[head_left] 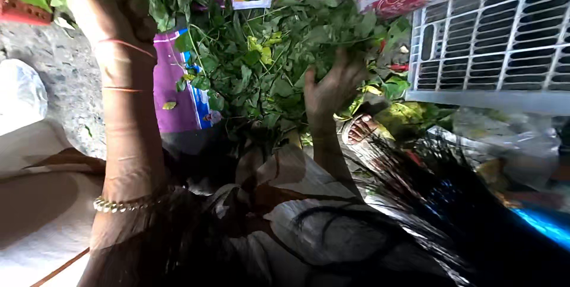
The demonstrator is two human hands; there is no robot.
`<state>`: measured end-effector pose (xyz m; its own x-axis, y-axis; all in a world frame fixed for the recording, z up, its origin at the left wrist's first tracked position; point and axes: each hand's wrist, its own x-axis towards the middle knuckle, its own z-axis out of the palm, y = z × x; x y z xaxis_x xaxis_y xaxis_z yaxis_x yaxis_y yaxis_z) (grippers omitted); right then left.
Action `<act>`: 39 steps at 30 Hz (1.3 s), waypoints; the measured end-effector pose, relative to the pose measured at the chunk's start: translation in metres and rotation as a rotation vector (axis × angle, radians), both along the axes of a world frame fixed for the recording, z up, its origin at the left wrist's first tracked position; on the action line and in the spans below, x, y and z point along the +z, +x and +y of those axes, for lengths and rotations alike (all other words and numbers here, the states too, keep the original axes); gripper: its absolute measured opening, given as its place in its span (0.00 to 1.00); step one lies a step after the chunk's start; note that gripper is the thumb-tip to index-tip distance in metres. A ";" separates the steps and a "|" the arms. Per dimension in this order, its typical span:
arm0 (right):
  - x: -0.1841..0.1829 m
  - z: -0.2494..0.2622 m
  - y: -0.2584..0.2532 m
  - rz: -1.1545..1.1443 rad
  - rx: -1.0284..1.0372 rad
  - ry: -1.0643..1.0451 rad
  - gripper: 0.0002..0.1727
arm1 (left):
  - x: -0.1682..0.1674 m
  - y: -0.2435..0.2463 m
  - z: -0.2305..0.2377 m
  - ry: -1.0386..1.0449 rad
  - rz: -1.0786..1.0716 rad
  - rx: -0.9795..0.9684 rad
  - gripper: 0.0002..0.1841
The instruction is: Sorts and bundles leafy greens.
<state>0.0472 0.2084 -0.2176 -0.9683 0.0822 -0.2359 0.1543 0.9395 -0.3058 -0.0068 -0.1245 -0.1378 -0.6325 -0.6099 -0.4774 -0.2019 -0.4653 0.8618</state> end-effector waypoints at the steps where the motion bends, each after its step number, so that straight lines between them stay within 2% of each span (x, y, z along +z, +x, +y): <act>1: 0.006 -0.009 0.006 0.015 0.092 -0.010 0.39 | -0.003 0.000 0.000 -0.012 0.008 -0.008 0.22; 2: 0.017 -0.022 0.011 -0.056 0.214 -0.008 0.36 | -0.005 -0.001 0.001 -0.013 0.016 -0.009 0.23; 4: 0.030 -0.057 0.020 -0.382 0.516 0.078 0.27 | -0.009 -0.001 0.005 -0.010 0.042 -0.012 0.24; 5: -0.008 -0.061 0.043 -0.167 0.639 0.018 0.21 | -0.008 0.000 0.009 -0.010 0.045 -0.012 0.23; 6: -0.040 -0.062 0.058 -0.065 0.725 -0.025 0.20 | -0.007 0.001 0.012 -0.009 0.046 -0.009 0.22; 8: -0.071 -0.060 0.063 -0.054 0.779 -0.019 0.27 | -0.002 0.002 0.017 -0.008 0.054 -0.009 0.22; 10: -0.078 -0.056 0.045 -0.001 0.721 -0.051 0.22 | 0.003 0.003 0.015 -0.003 0.058 -0.008 0.22; 12: -0.067 -0.052 0.015 -0.075 0.599 -0.141 0.16 | 0.006 0.005 0.010 -0.002 0.040 -0.014 0.20; 16: -0.019 -0.049 -0.037 -0.212 0.286 -0.554 0.20 | 0.007 0.008 0.002 -0.001 0.015 -0.066 0.20; 18: -0.003 -0.051 -0.047 -0.208 0.230 -0.793 0.15 | 0.006 0.010 0.002 -0.005 0.016 -0.081 0.19; 20: 0.005 -0.052 -0.052 -0.337 0.195 -0.984 0.13 | 0.005 0.011 0.003 -0.003 0.005 -0.103 0.19; 23: 0.031 -0.047 -0.048 -0.496 0.135 -0.953 0.17 | 0.005 0.010 0.007 -0.005 0.009 -0.153 0.16; 24: 0.053 -0.044 -0.041 -0.554 0.108 -0.901 0.17 | 0.007 0.011 0.009 -0.005 0.005 -0.165 0.16; 26: 0.064 -0.040 -0.037 -0.594 0.139 -0.842 0.15 | 0.017 0.013 0.009 -0.013 -0.025 -0.182 0.16; 27: 0.053 -0.039 -0.041 -0.595 0.191 -0.866 0.14 | 0.022 0.015 0.007 -0.019 -0.039 -0.199 0.15; 29: 0.011 -0.035 -0.051 -0.557 0.314 -1.013 0.17 | 0.013 0.013 -0.003 -0.004 0.028 -0.115 0.16; 30: 0.003 -0.035 -0.056 -0.549 0.350 -1.038 0.19 | 0.010 0.012 -0.006 0.007 0.044 -0.075 0.17; 31: 0.001 -0.038 -0.060 -0.521 0.357 -0.990 0.19 | 0.008 0.012 -0.009 0.022 0.046 -0.039 0.17; 34: -0.004 -0.053 -0.067 -0.411 0.358 -0.622 0.15 | 0.004 0.018 -0.013 0.057 -0.006 0.035 0.18; 35: -0.003 -0.057 -0.070 -0.409 0.353 -0.608 0.15 | 0.002 0.018 -0.015 0.058 -0.013 0.052 0.18; 39: 0.016 -0.071 -0.071 -0.613 0.171 -1.098 0.20 | -0.005 0.023 -0.025 0.048 -0.037 0.077 0.17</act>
